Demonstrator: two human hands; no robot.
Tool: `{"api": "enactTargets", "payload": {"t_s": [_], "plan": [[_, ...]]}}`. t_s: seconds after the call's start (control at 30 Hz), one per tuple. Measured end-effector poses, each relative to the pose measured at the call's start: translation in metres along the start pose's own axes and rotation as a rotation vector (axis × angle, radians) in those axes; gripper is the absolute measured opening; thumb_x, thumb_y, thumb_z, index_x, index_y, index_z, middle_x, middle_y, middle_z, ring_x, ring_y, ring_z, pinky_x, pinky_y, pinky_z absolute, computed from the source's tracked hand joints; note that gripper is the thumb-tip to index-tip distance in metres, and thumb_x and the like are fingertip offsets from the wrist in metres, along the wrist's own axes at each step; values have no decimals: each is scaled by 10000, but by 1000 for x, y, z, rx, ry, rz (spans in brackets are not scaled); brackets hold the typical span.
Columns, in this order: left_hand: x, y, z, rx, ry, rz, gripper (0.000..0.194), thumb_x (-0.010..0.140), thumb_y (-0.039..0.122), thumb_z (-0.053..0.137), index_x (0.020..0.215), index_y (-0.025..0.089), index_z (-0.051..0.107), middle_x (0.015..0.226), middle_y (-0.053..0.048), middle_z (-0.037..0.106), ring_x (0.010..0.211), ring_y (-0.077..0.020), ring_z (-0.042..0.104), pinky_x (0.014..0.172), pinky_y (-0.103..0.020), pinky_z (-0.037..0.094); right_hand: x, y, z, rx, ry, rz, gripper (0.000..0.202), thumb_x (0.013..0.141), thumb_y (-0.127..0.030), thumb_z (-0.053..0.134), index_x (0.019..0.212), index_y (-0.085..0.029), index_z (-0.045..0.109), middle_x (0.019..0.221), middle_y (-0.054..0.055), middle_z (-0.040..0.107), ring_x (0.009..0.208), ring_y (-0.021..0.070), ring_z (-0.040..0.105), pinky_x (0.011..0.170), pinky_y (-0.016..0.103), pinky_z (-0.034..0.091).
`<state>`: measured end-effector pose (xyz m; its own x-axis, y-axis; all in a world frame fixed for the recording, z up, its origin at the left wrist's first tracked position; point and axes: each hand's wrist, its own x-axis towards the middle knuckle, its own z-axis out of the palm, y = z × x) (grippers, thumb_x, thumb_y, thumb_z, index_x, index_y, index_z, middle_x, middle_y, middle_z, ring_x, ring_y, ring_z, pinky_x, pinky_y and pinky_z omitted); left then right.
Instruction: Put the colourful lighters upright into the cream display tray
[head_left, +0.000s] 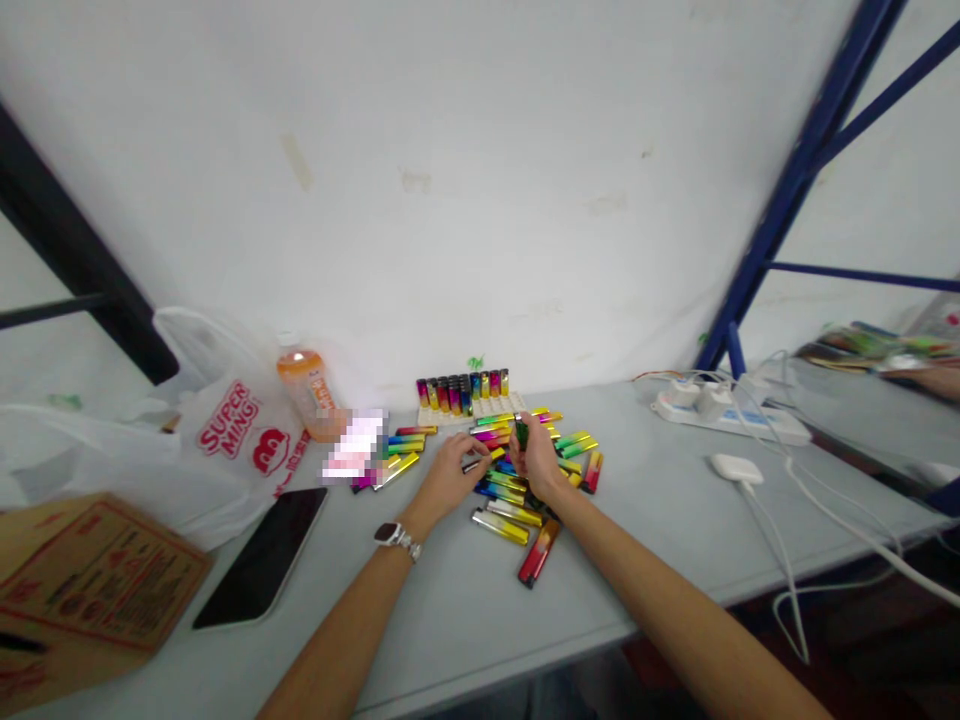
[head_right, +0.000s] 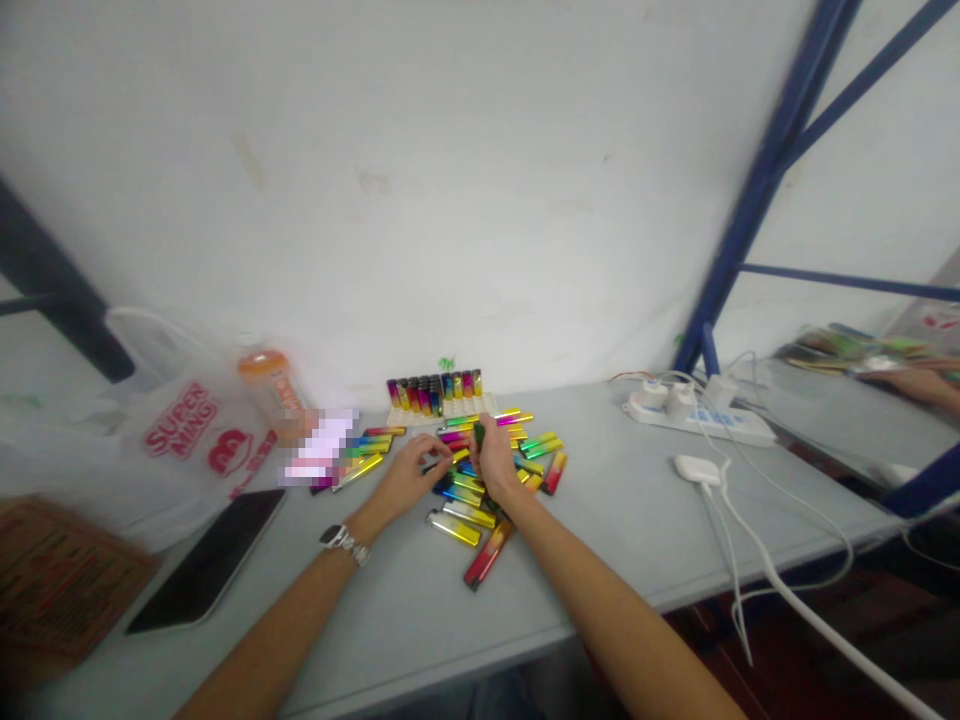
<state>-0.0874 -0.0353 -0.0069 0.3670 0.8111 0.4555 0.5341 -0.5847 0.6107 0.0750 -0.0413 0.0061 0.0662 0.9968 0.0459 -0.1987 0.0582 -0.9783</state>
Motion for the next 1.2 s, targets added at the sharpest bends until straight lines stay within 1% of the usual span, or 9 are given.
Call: {"api": "enactTargets", "payload": {"t_s": [0.13, 0.27, 0.4, 0.5, 0.6, 0.7, 0.83, 1.0, 1.2], "plan": [[-1, -2, 0, 1, -16, 2, 112, 866, 297, 620, 892, 193, 653, 943, -60, 642, 936, -225, 590, 859, -365, 474, 2, 1, 0, 48, 109, 11, 496, 887, -580, 344, 536, -233, 396, 394, -49, 320, 330, 87, 264, 340, 216, 177], [-1, -2, 0, 28, -41, 11, 113, 867, 266, 613, 935, 191, 662, 967, -70, 637, 969, -240, 583, 893, -396, 468, 1, 0, -2, 124, -29, 38, 496, 862, -684, 383, 679, -230, 464, 398, -91, 303, 322, 81, 235, 338, 209, 198], [-1, -4, -1, 37, -72, 27, 132, 877, 250, 592, 962, 194, 675, 978, -77, 646, 967, -238, 589, 894, -398, 477, 7, -2, -7, 77, -103, -150, 422, 797, -642, 581, 923, -256, 465, 526, -97, 528, 378, 104, 422, 395, 213, 353], [-1, -6, 0, 33, -80, 13, 149, 886, 245, 570, 975, 198, 681, 982, -76, 657, 960, -231, 600, 889, -390, 485, 22, -6, -17, -70, -76, -279, 374, 793, -585, 615, 885, -235, 521, 678, -45, 629, 542, 119, 555, 535, 241, 460], [-1, -9, 3, 33, -71, -25, 156, 872, 243, 581, 973, 199, 690, 979, -78, 668, 935, -229, 610, 868, -384, 490, 43, -12, -31, -336, 2, -413, 313, 766, -500, 668, 812, -192, 640, 801, 14, 670, 704, 137, 583, 663, 259, 474], [0, -11, 7, 39, -42, -58, 154, 841, 234, 604, 959, 196, 696, 951, -75, 681, 891, -224, 617, 829, -368, 494, 63, -19, -44, -500, 41, -429, 283, 750, -431, 675, 871, -176, 694, 776, 20, 673, 648, 138, 559, 629, 264, 451], [2, -12, 10, 3, -8, -108, 155, 824, 238, 619, 949, 192, 699, 914, -66, 702, 843, -209, 630, 782, -336, 499, 88, -25, -56, -567, 22, -487, 253, 752, -332, 630, 962, -194, 659, 782, -3, 662, 592, 124, 562, 592, 247, 435], [5, -9, 9, -75, -13, -180, 133, 794, 228, 648, 895, 180, 719, 863, -62, 712, 777, -199, 641, 729, -317, 502, 122, -25, -66, -707, -10, -579, 126, 756, -238, 597, 870, -201, 637, 675, -25, 629, 611, 132, 589, 645, 247, 437], [6, -13, 10, -33, -22, -196, 130, 794, 212, 643, 891, 173, 721, 847, -57, 703, 799, -207, 637, 742, -325, 490, 147, -19, -71, -810, -64, -616, 118, 781, -215, 597, 884, -193, 649, 698, -14, 651, 617, 133, 599, 664, 261, 449]]}}
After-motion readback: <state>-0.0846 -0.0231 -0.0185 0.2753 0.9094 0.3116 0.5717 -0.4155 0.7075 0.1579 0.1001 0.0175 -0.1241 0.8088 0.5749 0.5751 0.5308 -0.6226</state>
